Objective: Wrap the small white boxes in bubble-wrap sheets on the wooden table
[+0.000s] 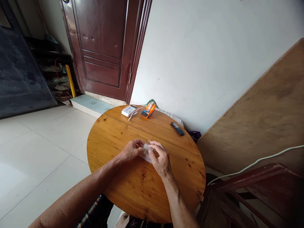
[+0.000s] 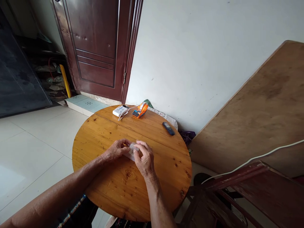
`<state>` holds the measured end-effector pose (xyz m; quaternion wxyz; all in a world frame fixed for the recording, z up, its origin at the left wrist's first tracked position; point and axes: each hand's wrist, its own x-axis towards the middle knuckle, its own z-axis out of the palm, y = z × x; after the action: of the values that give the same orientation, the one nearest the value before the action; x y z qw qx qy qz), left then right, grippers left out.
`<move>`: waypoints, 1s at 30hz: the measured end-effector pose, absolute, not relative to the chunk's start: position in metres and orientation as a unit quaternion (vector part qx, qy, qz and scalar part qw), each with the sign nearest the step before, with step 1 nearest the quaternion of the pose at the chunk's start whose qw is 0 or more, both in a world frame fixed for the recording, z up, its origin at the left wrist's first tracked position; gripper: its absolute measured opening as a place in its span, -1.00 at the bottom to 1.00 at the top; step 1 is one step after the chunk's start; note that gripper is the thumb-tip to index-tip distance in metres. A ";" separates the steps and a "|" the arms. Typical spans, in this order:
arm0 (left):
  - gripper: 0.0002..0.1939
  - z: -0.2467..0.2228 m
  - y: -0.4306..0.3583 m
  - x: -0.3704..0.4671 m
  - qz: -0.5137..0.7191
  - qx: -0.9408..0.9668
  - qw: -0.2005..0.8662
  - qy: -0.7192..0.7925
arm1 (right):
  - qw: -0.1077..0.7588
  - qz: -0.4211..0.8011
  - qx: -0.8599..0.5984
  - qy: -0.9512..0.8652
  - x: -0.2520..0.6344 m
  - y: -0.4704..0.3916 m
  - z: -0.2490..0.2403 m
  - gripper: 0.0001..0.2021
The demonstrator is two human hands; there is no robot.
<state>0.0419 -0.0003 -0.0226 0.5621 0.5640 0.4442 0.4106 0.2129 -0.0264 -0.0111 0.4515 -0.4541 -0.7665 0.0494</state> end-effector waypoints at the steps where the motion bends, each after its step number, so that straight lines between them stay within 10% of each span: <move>1: -0.75 -0.022 -0.001 0.042 0.411 0.565 0.561 0.444 | 0.455 0.049 -0.453 -0.765 0.212 -0.027 -0.010 -0.79; 30: -0.67 -0.020 0.002 0.039 0.418 0.523 0.607 0.429 | 0.468 0.093 -0.461 -0.749 0.221 -0.024 -0.010 -0.81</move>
<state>0.0389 0.0017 -0.0204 0.6069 0.5228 0.4290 0.4176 0.2214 -0.0237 -0.0095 0.4676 -0.4606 -0.7487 0.0932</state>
